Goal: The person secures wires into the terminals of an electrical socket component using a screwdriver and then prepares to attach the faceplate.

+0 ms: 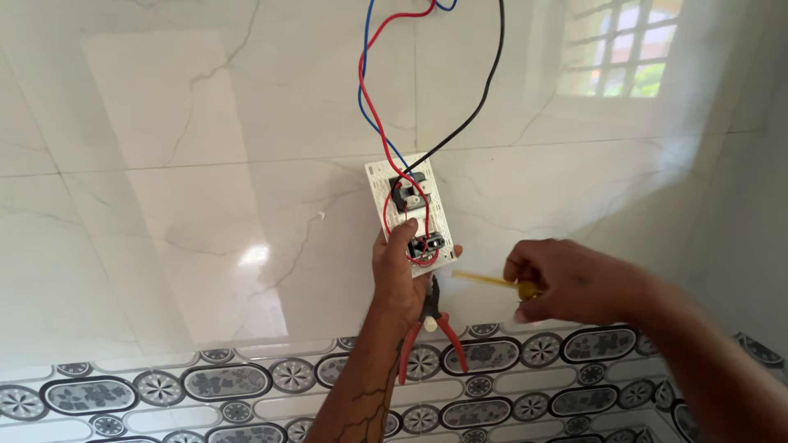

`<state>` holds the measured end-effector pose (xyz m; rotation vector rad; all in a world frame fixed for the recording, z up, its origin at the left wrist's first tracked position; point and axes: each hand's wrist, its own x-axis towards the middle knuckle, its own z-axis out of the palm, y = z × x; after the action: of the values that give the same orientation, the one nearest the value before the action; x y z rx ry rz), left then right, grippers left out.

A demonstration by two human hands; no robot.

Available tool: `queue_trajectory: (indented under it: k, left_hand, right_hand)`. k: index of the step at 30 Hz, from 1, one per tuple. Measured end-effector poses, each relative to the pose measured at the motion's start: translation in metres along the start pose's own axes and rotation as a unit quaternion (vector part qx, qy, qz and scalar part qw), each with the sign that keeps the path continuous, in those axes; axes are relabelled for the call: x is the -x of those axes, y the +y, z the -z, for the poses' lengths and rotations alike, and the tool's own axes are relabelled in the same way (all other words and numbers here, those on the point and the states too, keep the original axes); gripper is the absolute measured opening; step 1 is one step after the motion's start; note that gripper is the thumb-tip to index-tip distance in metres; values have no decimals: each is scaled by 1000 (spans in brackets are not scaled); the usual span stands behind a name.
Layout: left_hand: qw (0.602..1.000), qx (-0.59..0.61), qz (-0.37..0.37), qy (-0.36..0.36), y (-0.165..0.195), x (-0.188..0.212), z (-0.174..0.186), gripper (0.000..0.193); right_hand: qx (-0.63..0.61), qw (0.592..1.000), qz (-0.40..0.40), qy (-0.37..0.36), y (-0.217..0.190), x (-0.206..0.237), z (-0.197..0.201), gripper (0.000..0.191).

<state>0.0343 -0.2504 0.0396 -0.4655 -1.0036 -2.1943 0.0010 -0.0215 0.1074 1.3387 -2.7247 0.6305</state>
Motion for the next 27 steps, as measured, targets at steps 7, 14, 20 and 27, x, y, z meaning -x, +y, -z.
queue_trajectory:
  k: [7,14,20,27]
  left_hand:
    - [997,-59,-51,-28,-6,-8,10,31]
    - [998,-21,-59,3,-15,-10,12,30]
    - [998,-26,-48,11,-12,-9,12,31]
    - [998,-33,-50,9,-11,-7,9,34]
  right_hand:
    - [-75,968,-8,238,-18,30,12,33]
    - [-87,956,-68,271,-41,39,4,31]
    - [-109,947,-28,302,-38,36,-4,31]
    - [-76,947,43,311,-26,33,-9,25]
